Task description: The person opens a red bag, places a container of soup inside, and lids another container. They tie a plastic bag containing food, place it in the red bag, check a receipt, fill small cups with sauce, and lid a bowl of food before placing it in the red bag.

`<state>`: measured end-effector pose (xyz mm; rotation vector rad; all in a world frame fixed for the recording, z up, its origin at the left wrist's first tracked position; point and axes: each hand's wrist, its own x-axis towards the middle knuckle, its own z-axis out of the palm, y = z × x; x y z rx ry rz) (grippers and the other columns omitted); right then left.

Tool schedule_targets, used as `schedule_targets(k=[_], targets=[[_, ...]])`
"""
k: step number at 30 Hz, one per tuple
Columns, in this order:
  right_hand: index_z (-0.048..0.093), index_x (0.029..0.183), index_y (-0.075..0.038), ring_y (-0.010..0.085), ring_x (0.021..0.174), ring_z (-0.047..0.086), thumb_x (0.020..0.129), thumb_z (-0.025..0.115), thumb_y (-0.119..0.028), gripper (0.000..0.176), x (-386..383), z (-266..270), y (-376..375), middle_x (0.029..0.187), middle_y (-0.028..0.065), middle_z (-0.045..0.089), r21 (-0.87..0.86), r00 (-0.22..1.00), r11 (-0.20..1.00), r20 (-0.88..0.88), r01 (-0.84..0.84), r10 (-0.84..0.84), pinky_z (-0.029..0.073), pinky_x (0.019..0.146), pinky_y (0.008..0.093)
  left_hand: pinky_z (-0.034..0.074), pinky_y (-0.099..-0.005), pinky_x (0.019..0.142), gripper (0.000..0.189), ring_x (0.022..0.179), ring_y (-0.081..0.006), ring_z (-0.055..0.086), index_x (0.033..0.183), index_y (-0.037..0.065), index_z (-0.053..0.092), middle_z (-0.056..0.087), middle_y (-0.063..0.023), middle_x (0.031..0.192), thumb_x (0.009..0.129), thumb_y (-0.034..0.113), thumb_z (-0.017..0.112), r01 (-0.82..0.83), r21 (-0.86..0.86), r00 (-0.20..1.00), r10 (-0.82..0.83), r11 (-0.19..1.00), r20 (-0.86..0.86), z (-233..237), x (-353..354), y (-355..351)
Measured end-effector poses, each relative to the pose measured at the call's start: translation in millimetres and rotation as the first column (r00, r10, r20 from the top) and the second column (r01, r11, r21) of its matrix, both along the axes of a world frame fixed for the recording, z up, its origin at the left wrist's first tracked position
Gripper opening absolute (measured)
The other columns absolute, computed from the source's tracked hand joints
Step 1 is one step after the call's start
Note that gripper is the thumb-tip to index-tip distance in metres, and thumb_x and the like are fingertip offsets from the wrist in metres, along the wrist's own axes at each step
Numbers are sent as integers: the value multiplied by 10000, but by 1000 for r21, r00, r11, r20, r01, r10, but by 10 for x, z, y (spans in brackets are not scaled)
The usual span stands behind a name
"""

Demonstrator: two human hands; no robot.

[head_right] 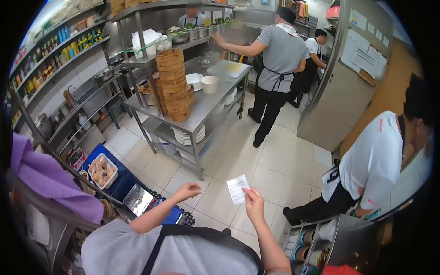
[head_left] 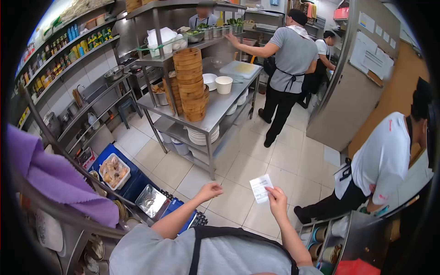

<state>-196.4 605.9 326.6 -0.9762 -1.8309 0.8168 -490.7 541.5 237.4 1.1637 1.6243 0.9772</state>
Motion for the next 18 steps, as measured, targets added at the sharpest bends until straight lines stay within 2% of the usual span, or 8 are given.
schedule_targets(k=[3,7,9,12,13,15,16,18], targets=[[623,933,-9,240,808,580,741,508,64,235,-413,174,811,934,141,589,106,988,982,21,-154,153,452,678,269,482,-257,543,230,621,-131,588,847,30,610,618,-62,733,711,201,680,-167,-44,978,160,985,-132,-466,-471,127],[605,964,-11,284,858,577,754,480,71,257,-1214,585,1640,981,145,582,184,920,904,3,-385,391,460,735,307,448,-238,437,173,526,-133,568,783,35,610,605,-67,662,693,164,681,-477,-318,870,492,819,-37,-975,-1066,-5],[601,969,-10,290,875,571,747,480,74,267,-1662,796,2040,992,144,581,297,885,842,20,-450,466,459,749,315,429,-249,391,169,457,-139,544,744,22,602,596,-77,622,684,160,679,-584,-374,811,531,720,-245,-1128,-1333,-47],[600,963,-5,287,887,570,734,487,72,267,-2228,1089,2542,1001,137,581,396,854,776,42,-491,518,459,761,321,434,-274,378,188,431,-162,542,710,21,595,578,-81,567,673,184,683,-629,-476,752,636,615,-172,-1624,-1838,-137],[601,959,-2,285,891,571,729,491,69,264,-2410,1209,2745,1005,131,581,466,844,732,63,-496,532,460,764,324,434,-274,378,188,431,-162,542,710,21,595,578,-81,567,673,184,683,-633,-475,748,642,611,-171,-1576,-1891,-99],[602,957,-4,282,904,567,710,482,79,286,-2725,1399,3129,1011,126,582,501,839,705,81,-502,538,455,778,333,457,-305,394,201,449,-197,567,700,13,601,588,-103,582,673,196,680,-706,-317,663,434,633,-610,-1416,-1920,-49],[603,955,-6,280,918,563,691,473,90,309,-2855,1440,3292,1018,120,584,525,837,688,94,-502,539,450,792,343,457,-305,394,201,449,-197,567,700,13,601,588,-103,582,673,196,680,-711,-326,663,438,623,-607,-1449,-1957,12],[607,970,-22,279,905,566,672,468,106,352,-3076,1555,3709,1018,111,591,600,852,647,118,-470,510,454,797,334,477,-325,420,260,481,-223,591,713,-10,615,603,-129,616,685,244,662,-598,-534,765,225,597,-604,-1504,-2174,193]])
